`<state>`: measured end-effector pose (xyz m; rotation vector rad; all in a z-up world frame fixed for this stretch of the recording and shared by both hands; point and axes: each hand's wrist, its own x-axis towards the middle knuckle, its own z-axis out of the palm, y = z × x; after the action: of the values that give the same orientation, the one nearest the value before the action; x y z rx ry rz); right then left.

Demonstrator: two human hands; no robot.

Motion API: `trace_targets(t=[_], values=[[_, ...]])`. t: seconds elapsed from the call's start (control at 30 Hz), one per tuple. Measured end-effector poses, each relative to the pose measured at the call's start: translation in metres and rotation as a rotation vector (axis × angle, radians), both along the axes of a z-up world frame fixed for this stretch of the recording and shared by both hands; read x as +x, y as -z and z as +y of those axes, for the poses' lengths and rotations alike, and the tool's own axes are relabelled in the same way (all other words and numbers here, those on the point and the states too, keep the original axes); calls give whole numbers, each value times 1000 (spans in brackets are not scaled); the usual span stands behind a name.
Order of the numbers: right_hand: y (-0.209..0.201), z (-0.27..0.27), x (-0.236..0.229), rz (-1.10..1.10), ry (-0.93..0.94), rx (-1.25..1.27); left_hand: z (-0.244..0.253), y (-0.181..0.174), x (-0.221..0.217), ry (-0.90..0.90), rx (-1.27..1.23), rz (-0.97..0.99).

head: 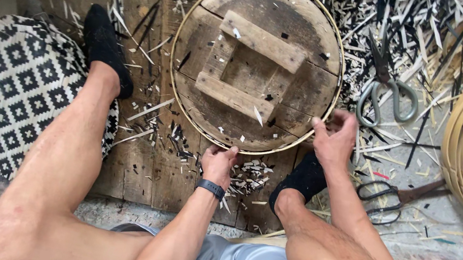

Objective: The person assembles a round woven basket by trimming the rim with shears, fitting a bamboo hoop, and stacking the finished unit. The person repeats this process for multiple baskets, handling woven bases and bamboo hoops.

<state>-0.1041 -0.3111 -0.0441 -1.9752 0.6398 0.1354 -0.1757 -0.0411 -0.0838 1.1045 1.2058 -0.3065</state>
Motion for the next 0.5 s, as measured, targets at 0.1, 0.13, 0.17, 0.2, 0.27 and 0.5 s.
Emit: trace_targets(t=[0.1,0.13,0.17,0.2,0.27,0.5], values=[[-54,18,36,-322,-403,-315,8,-16,28,-243,-108,56],[-66,33,56,-400,-583,-340,11,-27,36,-241,-148,77],[-78,49,70,-477,-710,-328,13,-40,43,-238,-188,97],[-87,67,85,-553,-836,-317,14,-54,51,-233,-230,119],[-102,99,108,-432,-1039,-476,3,-85,58,-204,-129,100],[-150,118,159,-113,-641,76,14,-209,97,163,543,-559]])
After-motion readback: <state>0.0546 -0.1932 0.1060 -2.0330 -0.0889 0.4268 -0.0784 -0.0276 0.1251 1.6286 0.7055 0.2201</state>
